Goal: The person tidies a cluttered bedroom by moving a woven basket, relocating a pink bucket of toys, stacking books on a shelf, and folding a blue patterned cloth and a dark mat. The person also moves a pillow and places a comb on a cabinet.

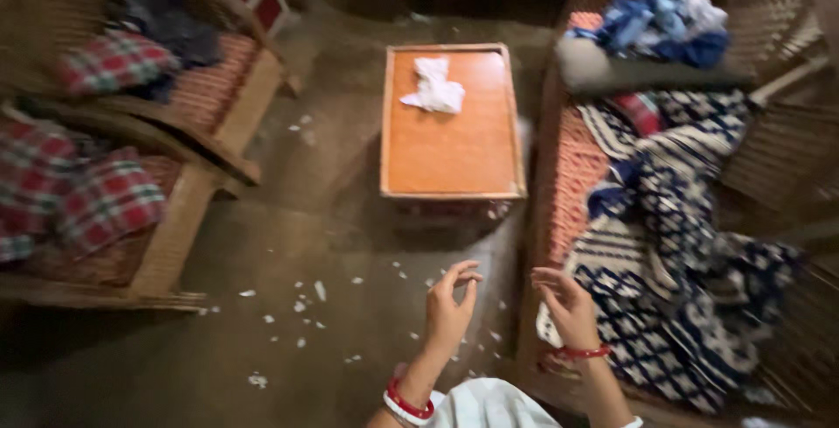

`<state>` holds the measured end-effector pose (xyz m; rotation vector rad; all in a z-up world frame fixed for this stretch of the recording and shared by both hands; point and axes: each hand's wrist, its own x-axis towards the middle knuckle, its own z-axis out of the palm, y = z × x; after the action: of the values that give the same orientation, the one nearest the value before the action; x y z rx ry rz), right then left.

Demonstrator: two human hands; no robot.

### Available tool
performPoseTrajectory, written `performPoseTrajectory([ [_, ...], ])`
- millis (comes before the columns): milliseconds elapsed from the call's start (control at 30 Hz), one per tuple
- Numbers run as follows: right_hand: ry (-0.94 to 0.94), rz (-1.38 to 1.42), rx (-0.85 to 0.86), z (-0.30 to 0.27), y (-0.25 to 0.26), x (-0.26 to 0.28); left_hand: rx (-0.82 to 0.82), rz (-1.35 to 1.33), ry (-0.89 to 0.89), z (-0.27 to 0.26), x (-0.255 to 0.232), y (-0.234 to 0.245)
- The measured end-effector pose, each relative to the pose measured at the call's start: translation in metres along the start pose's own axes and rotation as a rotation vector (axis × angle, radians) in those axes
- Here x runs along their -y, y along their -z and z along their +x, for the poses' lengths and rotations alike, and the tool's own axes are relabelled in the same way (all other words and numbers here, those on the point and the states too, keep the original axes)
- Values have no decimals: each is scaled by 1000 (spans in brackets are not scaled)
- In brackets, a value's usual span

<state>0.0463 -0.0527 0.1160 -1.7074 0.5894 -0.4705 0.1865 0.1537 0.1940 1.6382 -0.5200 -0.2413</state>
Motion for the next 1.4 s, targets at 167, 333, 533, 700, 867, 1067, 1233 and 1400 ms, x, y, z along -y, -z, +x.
performPoseTrajectory([
  [167, 201, 33, 52, 51, -89, 74, -172, 21, -119, 29, -34, 99],
  [333, 242, 137, 115, 89, -161, 149, -272, -6, -175, 46, -64, 167],
  [533, 358, 131, 171, 132, -206, 187, -325, 13, -187, 80, -76, 208],
  [700, 301, 75, 56, 188, -226, 157, -257, -73, 198, 129, -59, 237],
  [867, 296, 116, 34, 268, -251, 137, -317, 70, -189, 212, -29, 271],
  [1067, 279, 70, -26, 386, -292, 155, -255, 55, -155, 341, -14, 305],
  [1233, 358, 125, -11, 463, -333, 185, -241, 39, -215, 433, -7, 316],
  [1400, 344, 120, -63, 510, -365, 193, -187, -15, -182, 514, 15, 331],
])
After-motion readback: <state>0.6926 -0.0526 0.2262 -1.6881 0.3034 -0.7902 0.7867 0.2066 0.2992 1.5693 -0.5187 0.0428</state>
